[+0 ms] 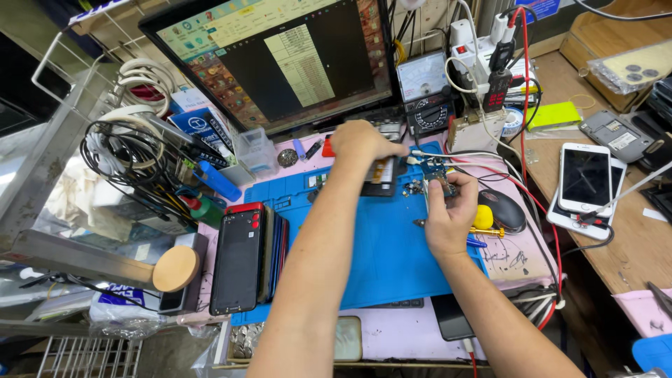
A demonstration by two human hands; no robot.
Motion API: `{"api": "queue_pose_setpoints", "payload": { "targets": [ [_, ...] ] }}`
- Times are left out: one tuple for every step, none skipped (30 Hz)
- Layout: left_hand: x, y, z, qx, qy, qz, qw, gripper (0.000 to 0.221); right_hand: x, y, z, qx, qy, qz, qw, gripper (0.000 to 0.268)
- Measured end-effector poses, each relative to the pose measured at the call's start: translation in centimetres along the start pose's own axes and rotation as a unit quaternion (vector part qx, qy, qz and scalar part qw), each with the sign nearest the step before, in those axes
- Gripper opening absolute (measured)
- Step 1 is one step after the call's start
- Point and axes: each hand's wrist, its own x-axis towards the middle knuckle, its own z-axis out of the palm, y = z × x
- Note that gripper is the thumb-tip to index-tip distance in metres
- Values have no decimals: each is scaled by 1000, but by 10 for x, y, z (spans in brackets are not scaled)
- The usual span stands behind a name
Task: The person disassembles a mobile phone using a small prying tool and their hands, separating the circuit board and internal components from the chassis while working on a blue repair mat.
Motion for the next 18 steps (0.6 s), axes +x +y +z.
{"api": "queue_pose_setpoints", "payload": {
  "targets": [
    [0,-11,-8,9,12,0,1000,95,0,-1,1,-3,-2,7,1000,24],
    [0,-19,-10,17,22,-2,1000,94,-1,-3,1,-6,-6,16,1000,23],
    [-1,-25,-9,20,19,-9,1000,94,-3,-4,0,-20,-3,14,1000,23],
    [-1,-30,-8,21,21,-16,999,95,-2,-6,1,-33,-1,8,999,23],
    [1,-33,-6,23,23,-22,999,95,-1,-7,2,-45,1,1,999,24],
    [2,-35,-4,13,17,-21,1000,93,1,-8,3,-45,-1,5,999,23],
    [4,-37,-1,3,12,-20,1000,90,3,-8,4,-45,-2,10,999,23],
    [4,-39,5,-6,1,-21,1000,88,0,-8,2,-47,-5,19,999,23],
    [4,-40,11,-14,4,-27,1000,88,-2,-7,1,-44,-9,22,999,23],
    [4,-39,14,-21,10,-33,999,87,-1,-7,1,-39,-13,23,999,23],
    [3,-38,17,-28,15,-39,999,87,-1,-8,1,-35,-17,25,999,23],
    [2,-38,19,-33,30,-37,998,86,-1,-8,1,-40,-22,19,999,23],
    [-1,-38,22,-39,46,-34,998,85,-1,-7,1,-45,-26,14,999,23],
    [-4,-38,25,-45,61,-34,997,83,-2,-7,2,-49,-32,9,998,23],
    [-6,-38,27,-44,67,-29,996,82,-2,-6,2,-47,-33,14,998,23],
    [-9,-36,29,-45,75,-26,996,81,-2,-6,2,-44,-35,18,998,23],
    [-12,-36,31,-46,82,-22,995,79,-2,-6,1,-42,-37,23,998,23],
    [-15,-35,33,-65,109,-22,992,84,-1,-6,2,-37,-41,24,998,24]
  ]
}}
